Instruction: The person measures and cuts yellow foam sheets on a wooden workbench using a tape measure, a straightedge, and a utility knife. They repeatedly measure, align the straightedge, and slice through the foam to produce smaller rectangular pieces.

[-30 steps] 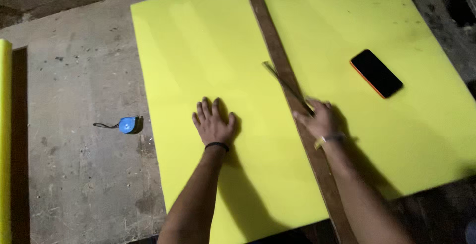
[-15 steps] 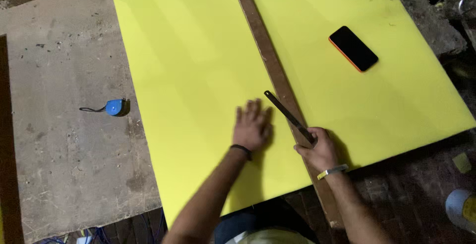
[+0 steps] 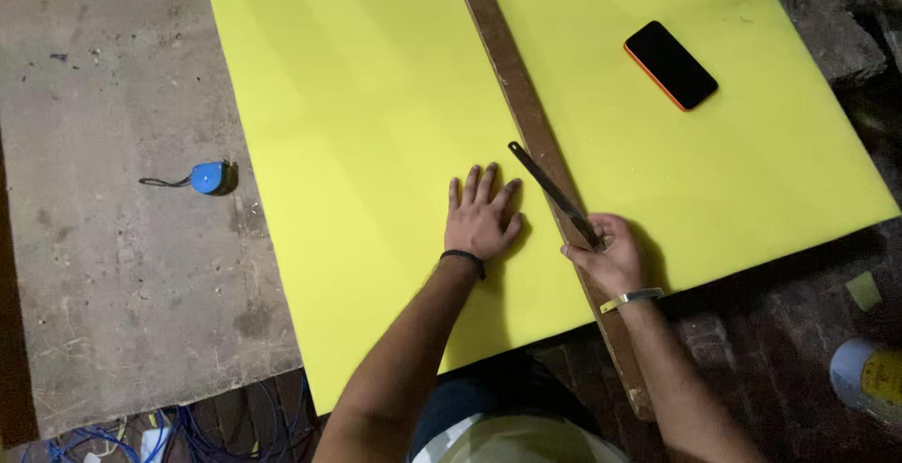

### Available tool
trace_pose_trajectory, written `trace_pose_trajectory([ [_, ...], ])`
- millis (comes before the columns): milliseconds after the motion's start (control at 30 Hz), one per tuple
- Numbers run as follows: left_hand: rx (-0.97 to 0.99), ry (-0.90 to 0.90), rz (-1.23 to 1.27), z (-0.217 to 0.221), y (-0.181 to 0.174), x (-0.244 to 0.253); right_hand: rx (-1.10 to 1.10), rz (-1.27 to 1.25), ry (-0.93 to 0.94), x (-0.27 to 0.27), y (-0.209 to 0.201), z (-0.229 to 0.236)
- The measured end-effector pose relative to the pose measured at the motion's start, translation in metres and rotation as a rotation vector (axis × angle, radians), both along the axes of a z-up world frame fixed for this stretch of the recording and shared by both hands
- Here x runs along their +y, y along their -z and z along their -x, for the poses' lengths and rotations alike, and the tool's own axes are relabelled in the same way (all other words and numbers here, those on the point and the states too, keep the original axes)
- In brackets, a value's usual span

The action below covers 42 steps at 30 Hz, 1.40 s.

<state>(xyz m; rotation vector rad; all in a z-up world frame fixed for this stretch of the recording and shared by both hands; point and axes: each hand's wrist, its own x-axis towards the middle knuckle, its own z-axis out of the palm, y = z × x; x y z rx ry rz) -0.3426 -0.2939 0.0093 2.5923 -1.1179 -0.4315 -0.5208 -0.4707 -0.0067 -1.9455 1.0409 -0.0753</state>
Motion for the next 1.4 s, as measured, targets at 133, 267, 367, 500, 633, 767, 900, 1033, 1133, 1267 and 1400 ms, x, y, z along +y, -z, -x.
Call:
trace_pose_trajectory([
  [133, 0.019, -0.014, 0.007, 0.002, 0.001, 0.002, -0.026, 0.068, -0.003, -0.002, 0.009, 0.006],
  [267, 0.006, -0.009, 0.016, 0.001, 0.0, 0.003, -0.113, 0.106, -0.023, -0.005, 0.019, 0.006],
  [367, -0.004, -0.012, 0.018, 0.003, 0.0, 0.002, -0.021, 0.113, -0.021, -0.005, 0.019, 0.008],
  [500, -0.029, -0.008, 0.058, 0.002, 0.001, 0.004, -0.064, 0.097, -0.019, 0.001, 0.012, 0.005],
  [633, -0.004, -0.016, 0.036, 0.003, 0.002, 0.002, -0.004, 0.11, -0.011, 0.003, 0.003, 0.0],
  [767, -0.01, -0.011, 0.043, 0.003, 0.0, 0.004, 0.059, 0.091, -0.028, 0.004, 0.002, 0.0],
  [900, 0.01, -0.01, 0.03, 0.002, -0.003, 0.002, 0.001, -0.05, 0.015, 0.001, 0.001, 0.006],
  [1033, 0.023, -0.001, 0.015, 0.002, 0.0, 0.003, -0.112, -0.104, 0.009, -0.014, -0.019, 0.003],
  [1133, 0.053, -0.026, 0.062, 0.001, 0.01, 0.006, -0.032, -0.117, -0.032, -0.03, -0.043, -0.005],
  [1267, 0.081, -0.076, 0.275, -0.001, 0.019, 0.014, -0.116, -0.208, -0.159, -0.015, -0.053, 0.008],
  [1400, 0.266, -0.196, 0.418, -0.024, 0.005, 0.01, -0.185, -0.149, -0.128, -0.003, -0.031, 0.002],
])
